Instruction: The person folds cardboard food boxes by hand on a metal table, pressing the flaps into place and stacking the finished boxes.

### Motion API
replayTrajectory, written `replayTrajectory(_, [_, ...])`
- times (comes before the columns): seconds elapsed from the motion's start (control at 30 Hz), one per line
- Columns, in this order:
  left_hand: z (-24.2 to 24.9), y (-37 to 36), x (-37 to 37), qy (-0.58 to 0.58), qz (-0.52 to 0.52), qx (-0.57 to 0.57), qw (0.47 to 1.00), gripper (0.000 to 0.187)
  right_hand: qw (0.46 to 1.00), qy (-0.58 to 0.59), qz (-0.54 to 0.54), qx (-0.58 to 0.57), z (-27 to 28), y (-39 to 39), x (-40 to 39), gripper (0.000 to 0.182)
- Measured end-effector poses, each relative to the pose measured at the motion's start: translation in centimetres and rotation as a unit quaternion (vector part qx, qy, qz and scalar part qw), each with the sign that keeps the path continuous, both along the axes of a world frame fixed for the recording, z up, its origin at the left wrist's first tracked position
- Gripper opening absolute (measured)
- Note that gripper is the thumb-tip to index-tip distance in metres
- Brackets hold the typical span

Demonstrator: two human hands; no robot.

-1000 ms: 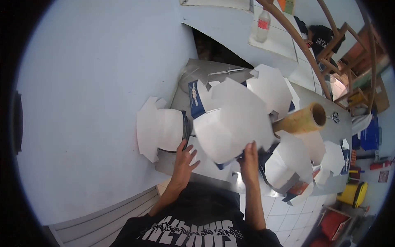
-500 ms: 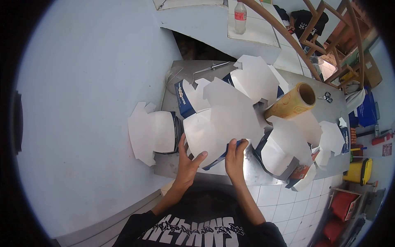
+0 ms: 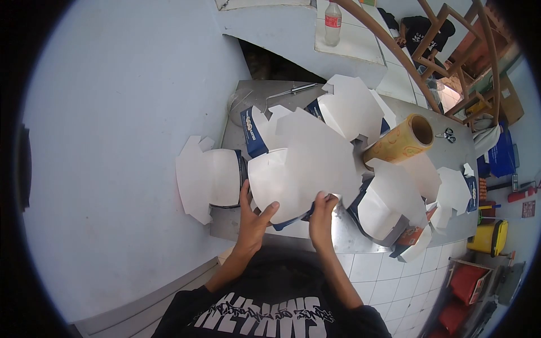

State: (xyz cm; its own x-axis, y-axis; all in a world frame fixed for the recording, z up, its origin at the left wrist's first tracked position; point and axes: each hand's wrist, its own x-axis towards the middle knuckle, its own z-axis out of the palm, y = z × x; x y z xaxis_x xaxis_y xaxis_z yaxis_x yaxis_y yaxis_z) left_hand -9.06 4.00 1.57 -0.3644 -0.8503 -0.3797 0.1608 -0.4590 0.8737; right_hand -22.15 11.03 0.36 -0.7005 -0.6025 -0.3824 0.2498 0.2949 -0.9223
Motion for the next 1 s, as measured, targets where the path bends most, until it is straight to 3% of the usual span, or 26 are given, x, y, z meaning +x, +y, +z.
replayTrajectory(0.03, [-0.7,0.2,0.0,-0.021,-0.01,-0.035,0.999,0.104,0.996,-0.069,-0.047,-0.009,0.6,-0.5,-0.1,0.077])
replayTrajectory(0.13, [-1.8,1.0,-0.1,-0.073,-0.032,-0.119,0.99,0.106,0.996,-0.074,-0.039,0.029,-1.3,-0.6,-0.9,0.082])
replayTrajectory(0.33, [-2.1,1.9,-0.7,-0.138,-0.038,-0.205,0.968,0.107,0.982,-0.149,-0.087,-0.078,-3.4,-0.7,-0.5,0.08])
replayTrajectory(0.43, [-2.6,2.0,-0.9,-0.177,-0.041,-0.243,0.953,0.11,0.97,-0.193,-0.129,-0.073,-2.4,-0.8,0.2,0.079])
replayTrajectory(0.5, [-2.8,2.0,-0.9,-0.217,-0.047,-0.26,0.94,0.113,0.971,-0.172,-0.142,-0.083,-4.5,-0.4,0.3,0.079])
replayTrajectory(0.73, [-3.6,1.3,-0.8,-0.127,-0.045,-0.143,0.98,0.108,0.978,-0.11,-0.171,-0.057,-5.1,-0.3,1.2,0.074])
replayTrajectory(0.83, [-3.5,1.2,-0.7,-0.135,-0.034,-0.151,0.979,0.106,0.972,-0.155,-0.163,-0.069,-4.3,-0.6,1.4,0.073])
replayTrajectory(0.93, [-3.7,1.1,-0.6,-0.156,-0.005,-0.171,0.973,0.105,0.976,-0.189,-0.085,-0.069,-4.3,-0.4,0.7,0.071])
replayTrajectory(1.0, [-3.4,0.5,-0.2,-0.141,0.018,-0.149,0.978,0.104,0.979,-0.201,-0.046,0.004,-2.4,0.1,-0.1,0.065])
